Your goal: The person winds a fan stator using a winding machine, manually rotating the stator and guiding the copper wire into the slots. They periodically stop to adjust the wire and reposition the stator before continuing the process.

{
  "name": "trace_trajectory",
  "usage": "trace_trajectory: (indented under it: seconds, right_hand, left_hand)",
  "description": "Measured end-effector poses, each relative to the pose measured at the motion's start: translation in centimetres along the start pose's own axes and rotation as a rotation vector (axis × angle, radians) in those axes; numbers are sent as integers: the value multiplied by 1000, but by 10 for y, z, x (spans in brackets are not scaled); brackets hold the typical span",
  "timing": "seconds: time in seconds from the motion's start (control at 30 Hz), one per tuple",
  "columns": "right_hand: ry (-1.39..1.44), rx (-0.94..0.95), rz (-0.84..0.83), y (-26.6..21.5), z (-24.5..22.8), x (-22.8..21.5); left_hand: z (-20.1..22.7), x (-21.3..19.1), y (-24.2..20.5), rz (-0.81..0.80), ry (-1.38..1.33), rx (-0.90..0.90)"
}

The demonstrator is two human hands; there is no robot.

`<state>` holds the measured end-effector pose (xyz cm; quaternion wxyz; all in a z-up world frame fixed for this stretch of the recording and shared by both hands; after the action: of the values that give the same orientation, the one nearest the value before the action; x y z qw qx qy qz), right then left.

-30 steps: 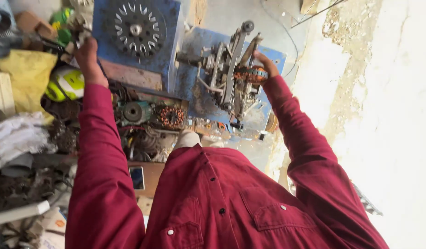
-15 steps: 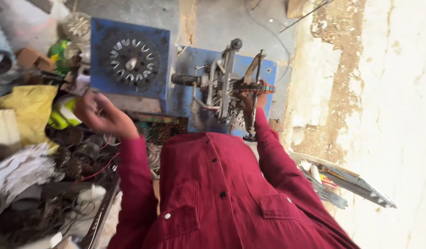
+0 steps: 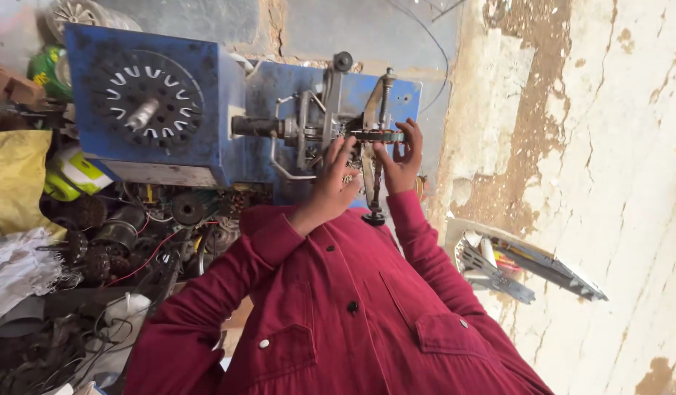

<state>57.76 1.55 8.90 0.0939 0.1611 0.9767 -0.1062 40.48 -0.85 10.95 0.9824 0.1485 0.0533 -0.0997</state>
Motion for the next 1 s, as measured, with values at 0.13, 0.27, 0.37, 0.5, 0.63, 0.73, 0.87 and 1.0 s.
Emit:
trace_trajectory:
  seconds: [0.13, 0.27, 0.37, 0.5, 0.63, 0.73, 0.87, 1.0]
  right_hand:
    - [232, 121, -126, 12, 22, -19]
    - [283, 179, -150, 16, 28, -22]
    - [260, 194, -153, 16, 23, -23]
    - [158, 41, -98, 13, 7, -20]
    - [-146, -246, -41, 11, -20, -20]
    - [-289, -361, -79, 17, -32, -19]
    - [-180, -142, -198, 34, -20, -24]
    - [87, 88, -314, 55, 2, -26]
  left_hand:
    - [-13, 2, 3, -36, 364, 125]
    - [-37, 7, 32, -28, 356, -65]
    - [-34, 1, 63, -142, 602, -63]
    - [-10, -15, 97, -313, 596, -40]
    - [-16, -13, 137, -381, 590, 141]
    - [-28, 2, 159, -416, 704, 283]
    - [-32, 11, 154, -432, 874, 358]
    - [-7, -4, 123, -289, 733, 264]
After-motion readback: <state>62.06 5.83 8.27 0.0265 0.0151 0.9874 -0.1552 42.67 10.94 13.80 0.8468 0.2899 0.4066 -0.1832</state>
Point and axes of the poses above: each hand's wrist, its own y-axis towards the middle knuckle, its own x-axis out of the palm, z = x × y, the point moved 2 cm from there along y, towards the middle knuckle, and after that the axes turned 10 degrees about x, right-handed, at the moved point
